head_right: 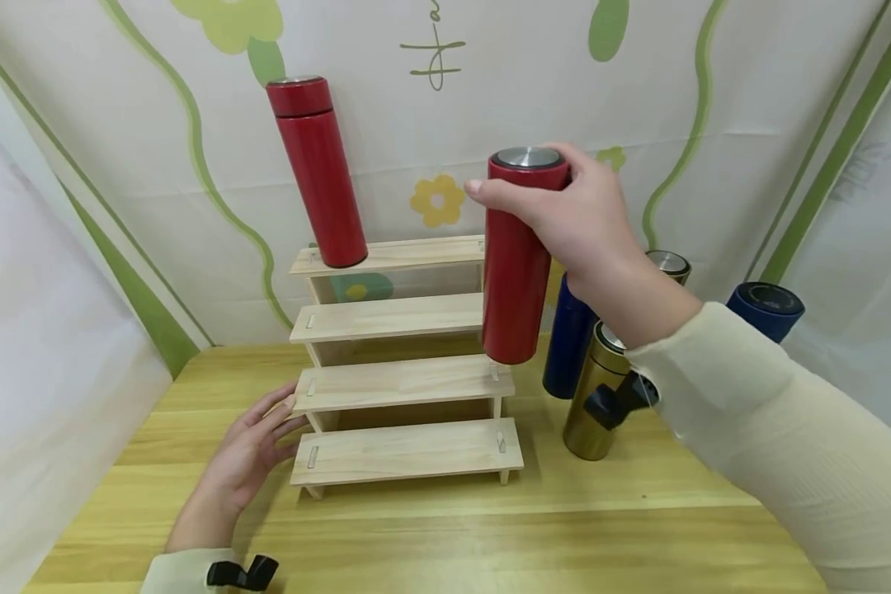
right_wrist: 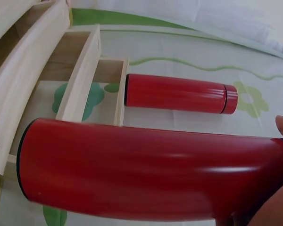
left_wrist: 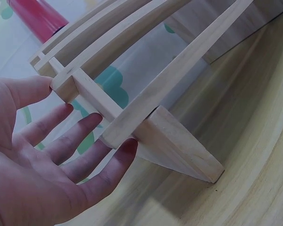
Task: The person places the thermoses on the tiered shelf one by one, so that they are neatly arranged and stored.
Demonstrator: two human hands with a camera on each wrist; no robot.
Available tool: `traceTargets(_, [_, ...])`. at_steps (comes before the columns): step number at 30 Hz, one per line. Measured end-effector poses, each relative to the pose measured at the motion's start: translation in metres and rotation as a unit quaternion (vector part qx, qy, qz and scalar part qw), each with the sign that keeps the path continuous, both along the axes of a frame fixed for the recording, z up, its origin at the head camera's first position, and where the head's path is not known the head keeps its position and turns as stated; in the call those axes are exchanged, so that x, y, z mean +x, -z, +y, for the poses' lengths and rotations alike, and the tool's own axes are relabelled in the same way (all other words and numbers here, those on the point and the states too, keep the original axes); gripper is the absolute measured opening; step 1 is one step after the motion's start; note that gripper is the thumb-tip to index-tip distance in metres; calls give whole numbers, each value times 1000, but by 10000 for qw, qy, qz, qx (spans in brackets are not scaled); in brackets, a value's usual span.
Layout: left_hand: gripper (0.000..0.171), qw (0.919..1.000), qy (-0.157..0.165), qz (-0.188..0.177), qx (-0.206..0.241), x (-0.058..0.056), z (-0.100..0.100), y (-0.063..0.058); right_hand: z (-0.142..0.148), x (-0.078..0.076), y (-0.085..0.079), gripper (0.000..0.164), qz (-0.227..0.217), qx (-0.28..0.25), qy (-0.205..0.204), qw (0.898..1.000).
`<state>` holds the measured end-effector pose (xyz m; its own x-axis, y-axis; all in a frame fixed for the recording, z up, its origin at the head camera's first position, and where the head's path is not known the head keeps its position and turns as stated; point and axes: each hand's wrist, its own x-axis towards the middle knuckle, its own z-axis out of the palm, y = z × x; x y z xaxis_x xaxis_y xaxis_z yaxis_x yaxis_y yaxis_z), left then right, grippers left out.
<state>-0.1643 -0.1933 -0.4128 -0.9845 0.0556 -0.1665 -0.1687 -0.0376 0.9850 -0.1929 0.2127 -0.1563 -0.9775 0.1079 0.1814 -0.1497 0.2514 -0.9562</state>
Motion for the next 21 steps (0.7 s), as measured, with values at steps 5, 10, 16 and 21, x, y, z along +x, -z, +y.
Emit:
traceTargets(5, [57,10000,-41,-37,-8,0,1,0,-12,-20,-9,67,58,-126,117,9998])
traceTargets(10, [57,9999,-107,-90,49,2,3,-1,-26,-37,-19,70,109,-133,155,9997])
traceTargets(16, [57,9999,-101,-68,31,5,6,0,-39,-53,-36,71,225,-64,302,9993])
traceTargets(21, [56,9999,-116,-27,-20,6,5,0,-49,-66,-47,71,348,-154,352,9987])
